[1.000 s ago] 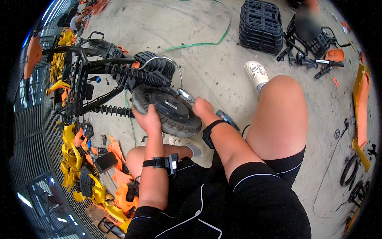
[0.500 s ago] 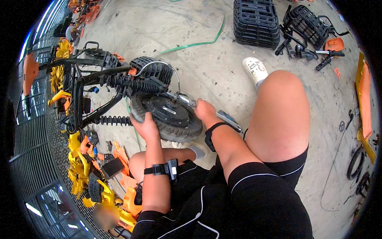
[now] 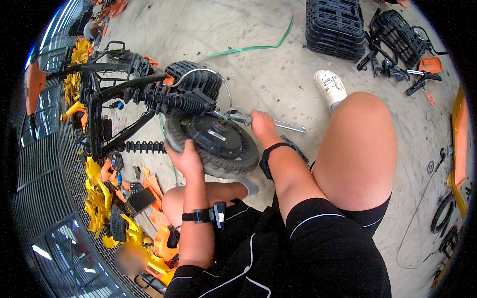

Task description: The person sits on the floor and uses a wrench to tighten the axle nut on the front wheel of a scooter. They rotate the wheel to check the alignment and continue tightening the nut to secure the wheel in place.

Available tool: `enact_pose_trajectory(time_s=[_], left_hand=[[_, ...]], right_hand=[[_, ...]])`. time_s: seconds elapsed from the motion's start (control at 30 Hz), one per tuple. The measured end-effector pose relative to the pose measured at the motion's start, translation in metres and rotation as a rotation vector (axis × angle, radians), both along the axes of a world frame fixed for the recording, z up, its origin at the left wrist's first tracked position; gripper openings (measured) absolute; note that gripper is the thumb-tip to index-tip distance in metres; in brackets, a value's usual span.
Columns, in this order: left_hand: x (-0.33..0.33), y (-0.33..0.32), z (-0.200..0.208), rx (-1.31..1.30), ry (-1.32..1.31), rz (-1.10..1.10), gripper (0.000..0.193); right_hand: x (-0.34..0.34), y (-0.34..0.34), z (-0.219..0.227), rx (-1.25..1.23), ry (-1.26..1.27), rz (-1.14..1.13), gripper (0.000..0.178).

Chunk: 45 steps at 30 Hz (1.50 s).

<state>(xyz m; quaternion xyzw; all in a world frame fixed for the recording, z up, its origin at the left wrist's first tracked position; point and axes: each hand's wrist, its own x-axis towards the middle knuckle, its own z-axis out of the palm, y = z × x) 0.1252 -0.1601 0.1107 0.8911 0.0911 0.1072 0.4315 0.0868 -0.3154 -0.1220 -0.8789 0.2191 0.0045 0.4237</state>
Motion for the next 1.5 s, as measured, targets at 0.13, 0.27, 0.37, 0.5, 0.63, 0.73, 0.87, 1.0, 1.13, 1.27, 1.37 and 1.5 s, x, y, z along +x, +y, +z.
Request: enact_pose_trajectory(time_s=[0.13, 0.27, 0.37, 0.5, 0.63, 0.73, 0.87, 1.0, 1.13, 1.27, 1.37, 1.5], left_hand=[[0.0, -0.004, 0.005, 0.081, 0.01, 0.027, 0.082], [0.0, 0.0, 0.001, 0.082, 0.018, 0.046, 0.084], [0.002, 0.004, 0.0, 0.084, 0.005, 0.056, 0.084], [0.008, 0.002, 0.003, 0.015, 0.003, 0.026, 0.08], [0.006, 0.0, 0.006, 0.059, 0.01, 0.031, 0.077], [0.006, 0.001, 0.005, 0.036, 0.008, 0.025, 0.077], [0.006, 0.004, -0.001, 0.116, -0.015, 0.029, 0.079], [0.006, 0.008, -0.001, 0.091, 0.018, 0.047, 0.082], [0.007, 0.004, -0.003, 0.183, 0.003, 0.056, 0.082], [0.006, 0.006, -0.004, 0.174, 0.008, 0.083, 0.082], [0.001, 0.011, -0.006, 0.12, 0.064, 0.089, 0.086], [0.003, -0.005, 0.021, 0.246, 0.103, 0.151, 0.089]], right_hand=[[0.007, -0.002, 0.005, 0.003, 0.014, 0.01, 0.016], [0.0, -0.008, 0.023, 0.11, 0.159, 0.075, 0.02], [-0.003, -0.01, 0.044, 0.168, 0.285, 0.127, 0.023], [-0.009, -0.002, 0.049, 0.191, 0.301, 0.091, 0.026], [-0.019, 0.011, 0.062, 0.22, 0.368, 0.027, 0.029], [-0.02, 0.02, 0.07, 0.221, 0.373, -0.018, 0.03], [-0.016, 0.018, 0.072, 0.232, 0.378, -0.02, 0.031], [-0.01, 0.019, 0.076, 0.239, 0.411, -0.055, 0.031], [-0.013, 0.015, 0.083, 0.248, 0.421, -0.052, 0.031], [-0.009, 0.017, 0.093, 0.223, 0.443, -0.041, 0.031], [-0.005, 0.02, 0.106, 0.197, 0.479, -0.025, 0.031], [-0.001, 0.022, 0.106, 0.13, 0.413, -0.048, 0.031]])
